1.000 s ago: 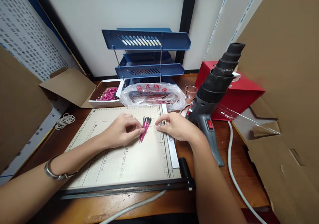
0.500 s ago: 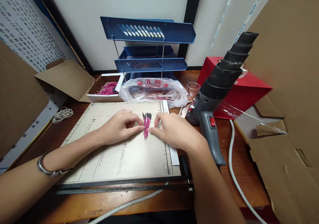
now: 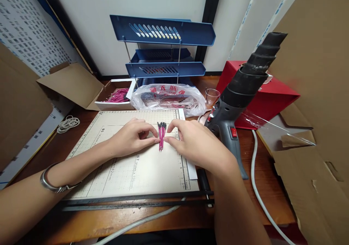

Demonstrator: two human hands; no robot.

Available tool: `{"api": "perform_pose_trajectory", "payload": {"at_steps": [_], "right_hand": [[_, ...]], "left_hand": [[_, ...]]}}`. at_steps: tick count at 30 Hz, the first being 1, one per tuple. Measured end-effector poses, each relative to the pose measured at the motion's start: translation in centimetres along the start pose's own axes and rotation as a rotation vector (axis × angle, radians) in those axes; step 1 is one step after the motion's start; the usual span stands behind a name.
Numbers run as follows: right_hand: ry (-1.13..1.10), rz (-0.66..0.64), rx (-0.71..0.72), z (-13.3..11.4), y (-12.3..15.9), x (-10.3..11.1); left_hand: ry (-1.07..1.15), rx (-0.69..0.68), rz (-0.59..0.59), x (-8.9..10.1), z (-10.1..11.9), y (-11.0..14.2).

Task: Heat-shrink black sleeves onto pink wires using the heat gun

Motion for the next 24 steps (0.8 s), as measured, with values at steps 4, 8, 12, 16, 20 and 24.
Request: {"api": "perform_pose_trajectory", "payload": {"at_steps": [4,8,12,16,20,24], "right_hand": [[0.01,0.119,-0.025,-0.5,-0.4,0.2],[0.084,0.155,-0.041,-0.4,-1.3,-0.6],[0.189,0.134,-0.042,0.1,-1.7,-1.3],[0.221,0.044,-0.065,0.3,-1.9,-2.1],[0.217,-0.028,-0.08,0.3,-1.9,-2.6],[0.183,-0.041,-0.092,0.4,-1.8,-2.6]], "left_hand": [[-0.007,0.022,0.002,0.0,-0.1,0.0],[-0.022,0.043,0.007,-0.1,-0.2,0.0],[-0.004,0.037,0.005,-0.1,-0.1,0.0],[0.005,0.02,0.013,-0.1,0.0,0.0],[0.011,0.001,0.008,0.0,0.2,0.1],[-0.021,0.028,0.028,0.1,0.1,0.1]]}}
Point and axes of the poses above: each hand's wrist, its own y-axis away from the middle knuckle, its own x-axis out of the back of the hand, z = x × y, the point moved 6 cm from there along -y, towards the middle knuckle, and after that the axes turned 14 degrees about x, right-handed, at the moved point
